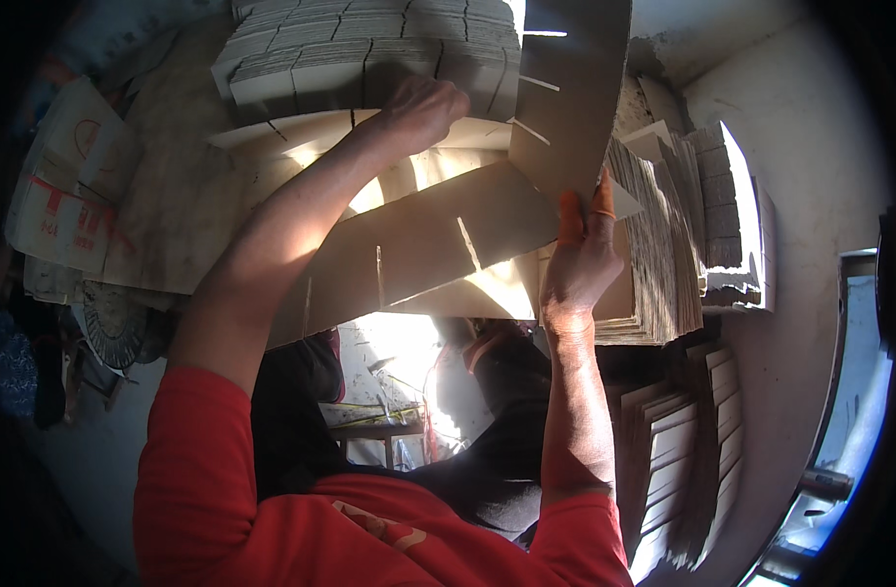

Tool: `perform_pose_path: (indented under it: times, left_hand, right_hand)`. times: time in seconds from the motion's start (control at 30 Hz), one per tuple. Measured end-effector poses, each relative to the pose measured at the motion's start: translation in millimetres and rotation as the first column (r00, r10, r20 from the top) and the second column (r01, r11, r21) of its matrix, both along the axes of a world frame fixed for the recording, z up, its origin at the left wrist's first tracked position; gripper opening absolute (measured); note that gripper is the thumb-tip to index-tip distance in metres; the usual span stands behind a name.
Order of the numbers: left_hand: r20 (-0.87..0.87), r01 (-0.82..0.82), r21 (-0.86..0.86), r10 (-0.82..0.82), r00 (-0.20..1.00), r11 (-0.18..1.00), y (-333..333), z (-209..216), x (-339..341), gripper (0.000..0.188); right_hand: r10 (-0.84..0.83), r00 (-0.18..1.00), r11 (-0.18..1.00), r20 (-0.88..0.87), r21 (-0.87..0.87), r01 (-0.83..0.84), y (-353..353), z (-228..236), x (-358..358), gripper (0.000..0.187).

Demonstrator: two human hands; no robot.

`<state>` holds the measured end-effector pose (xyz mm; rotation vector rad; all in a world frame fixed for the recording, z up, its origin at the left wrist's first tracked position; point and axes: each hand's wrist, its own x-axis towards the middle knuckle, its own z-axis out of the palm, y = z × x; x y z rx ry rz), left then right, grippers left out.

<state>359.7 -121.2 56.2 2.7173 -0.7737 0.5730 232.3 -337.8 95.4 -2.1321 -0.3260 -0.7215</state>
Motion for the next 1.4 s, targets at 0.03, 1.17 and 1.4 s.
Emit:
perform_pose_path:
  times: [0.03, 1.17, 1.4]
  left_hand:
    - [-0.01, 0.0, 0.005, 0.0, 1.0, 1.0, -2, 1, -2, 0.007]
    - [-0.454, 0.083, -0.086, -0.113, 0.884, 0.993, -16, 91, -86, 0.045]
    - [-0.394, 0.048, -0.3, -0.17, 0.903, 0.953, 8, 76, 24, 0.036]
  right_hand:
    - [0.003, 1.0, 1.0, -0.006, 0.001, -0.003, -1, 0, 0, 0.049]
    - [-0.199, 0.929, 0.943, -0.311, -0.318, 0.096, 0, -15, -2, 0.055]
    - [-0.17, 0.964, 0.966, -0.204, -0.23, 0.122, -5, -19, 7, 0.045]
